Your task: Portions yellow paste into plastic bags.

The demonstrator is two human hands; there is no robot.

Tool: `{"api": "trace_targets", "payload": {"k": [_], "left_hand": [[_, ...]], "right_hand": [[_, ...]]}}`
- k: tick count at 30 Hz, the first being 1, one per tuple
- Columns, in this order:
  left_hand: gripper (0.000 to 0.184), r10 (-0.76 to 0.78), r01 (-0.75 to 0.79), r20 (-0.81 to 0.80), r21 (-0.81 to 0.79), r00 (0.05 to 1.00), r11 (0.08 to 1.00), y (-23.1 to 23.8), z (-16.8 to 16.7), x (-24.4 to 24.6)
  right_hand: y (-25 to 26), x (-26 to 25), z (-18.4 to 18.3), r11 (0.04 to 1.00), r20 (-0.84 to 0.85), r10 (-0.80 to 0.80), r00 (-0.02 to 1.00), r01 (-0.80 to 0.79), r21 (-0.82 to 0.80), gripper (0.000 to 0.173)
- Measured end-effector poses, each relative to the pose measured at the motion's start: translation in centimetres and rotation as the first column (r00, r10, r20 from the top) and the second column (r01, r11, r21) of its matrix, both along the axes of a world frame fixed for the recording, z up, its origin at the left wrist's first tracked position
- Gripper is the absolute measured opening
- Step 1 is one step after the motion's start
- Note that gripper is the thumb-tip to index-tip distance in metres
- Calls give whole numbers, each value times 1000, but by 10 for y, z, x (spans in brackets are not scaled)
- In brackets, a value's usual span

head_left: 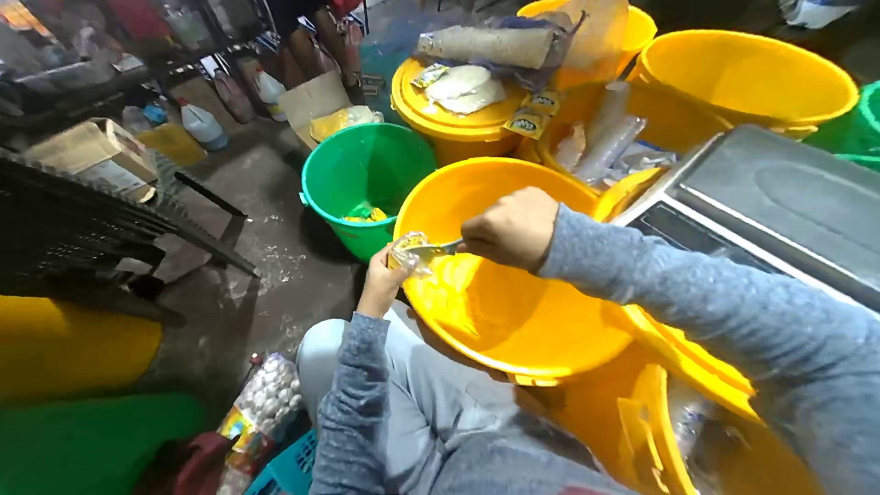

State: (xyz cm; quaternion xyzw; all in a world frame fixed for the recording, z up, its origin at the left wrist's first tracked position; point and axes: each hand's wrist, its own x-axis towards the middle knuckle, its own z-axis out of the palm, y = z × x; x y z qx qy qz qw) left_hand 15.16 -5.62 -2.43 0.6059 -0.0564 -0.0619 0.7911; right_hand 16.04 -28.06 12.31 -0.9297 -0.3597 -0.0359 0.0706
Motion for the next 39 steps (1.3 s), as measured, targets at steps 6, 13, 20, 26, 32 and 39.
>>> {"api": "trace_targets", "payload": {"k": [6, 13, 20, 26, 32, 39], "left_hand": [[24, 231, -230, 14, -42, 973, 972, 27, 2, 10], [35, 255, -284, -125, -408, 959, 868, 56, 4, 32], [49, 187, -193, -57, -445, 981, 874, 59, -2, 32], [47, 123, -150, -84, -544, 989, 826, 66, -10, 36], [46, 59, -92, -78, -561, 995, 823, 59, -16, 42], [33, 174, -219, -136, -475, 975, 852, 65, -29, 35]], "right_hand": [[-33, 20, 56, 997, -185, 40, 982, -29, 65, 24], [13, 108, -125, 781, -509, -468, 723, 68, -621, 26], [-44, 88, -314, 710, -633, -687, 358, 146, -689, 40], [-68, 94, -369, 708, -641, -685, 346, 110, -697, 41], [-65, 88, -398, 740, -681, -604, 414, -25, -672, 36], [-62, 48, -310, 731, -695, -682, 227, 213, -648, 46]]}}
